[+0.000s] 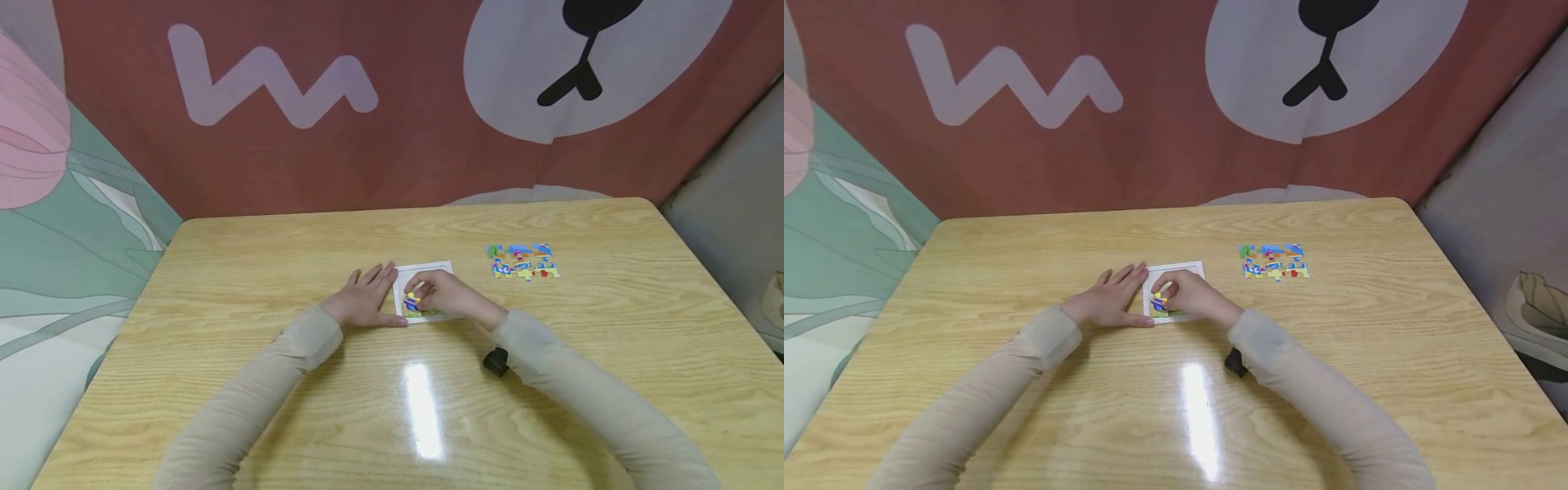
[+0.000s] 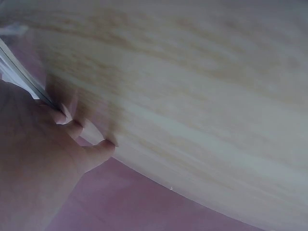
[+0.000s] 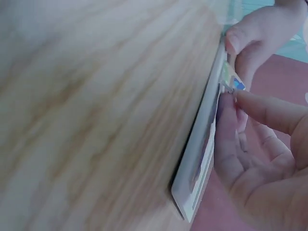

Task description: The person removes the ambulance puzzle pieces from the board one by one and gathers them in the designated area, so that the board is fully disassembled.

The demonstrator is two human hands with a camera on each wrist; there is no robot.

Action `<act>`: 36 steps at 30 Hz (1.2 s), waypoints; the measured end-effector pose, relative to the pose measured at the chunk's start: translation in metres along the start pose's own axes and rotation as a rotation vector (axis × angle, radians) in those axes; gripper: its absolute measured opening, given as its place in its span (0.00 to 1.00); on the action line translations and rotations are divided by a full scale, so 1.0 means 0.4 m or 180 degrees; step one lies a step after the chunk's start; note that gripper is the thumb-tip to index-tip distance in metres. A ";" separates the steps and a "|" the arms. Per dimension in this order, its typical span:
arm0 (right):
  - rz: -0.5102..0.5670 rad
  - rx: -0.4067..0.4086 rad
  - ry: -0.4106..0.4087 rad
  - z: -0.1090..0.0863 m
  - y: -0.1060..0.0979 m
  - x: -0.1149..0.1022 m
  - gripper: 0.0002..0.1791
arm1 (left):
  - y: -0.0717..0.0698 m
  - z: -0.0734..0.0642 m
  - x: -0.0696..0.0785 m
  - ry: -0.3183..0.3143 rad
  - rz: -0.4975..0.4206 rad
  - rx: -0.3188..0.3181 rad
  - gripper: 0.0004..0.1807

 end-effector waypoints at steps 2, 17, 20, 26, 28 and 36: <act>0.0105 -0.0020 0.0075 -0.003 -0.004 0.003 0.15 | 0.000 -0.001 0.000 -0.0002 0.0012 0.0006 0.57; 0.0225 0.0145 0.0240 -0.062 -0.099 -0.002 0.20 | 0.005 -0.003 -0.001 -0.0031 0.0011 -0.0015 0.56; 0.0165 0.0201 0.0269 -0.080 -0.126 0.008 0.19 | 0.007 -0.001 -0.002 -0.0027 0.0013 -0.0025 0.57; 0.0093 0.0334 0.0361 -0.124 -0.188 0.035 0.20 | 0.012 0.004 -0.006 -0.0017 0.0018 -0.0032 0.57; 0.0080 0.0400 0.0392 -0.136 -0.208 0.050 0.20 | 0.012 0.003 -0.006 -0.0025 0.0010 -0.0048 0.57; -0.0034 0.0575 0.0519 -0.173 -0.270 0.105 0.21 | 0.009 0.005 -0.004 -0.0040 0.0015 -0.0079 0.57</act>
Point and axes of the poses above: each hand's wrist, its own z-axis towards the middle knuckle, its own y-axis out of the palm, x = y × z, the point moved 7 cm from there along z, towards the middle knuckle, and after that the axes turned 10 degrees about z, right-handed, at the moved point
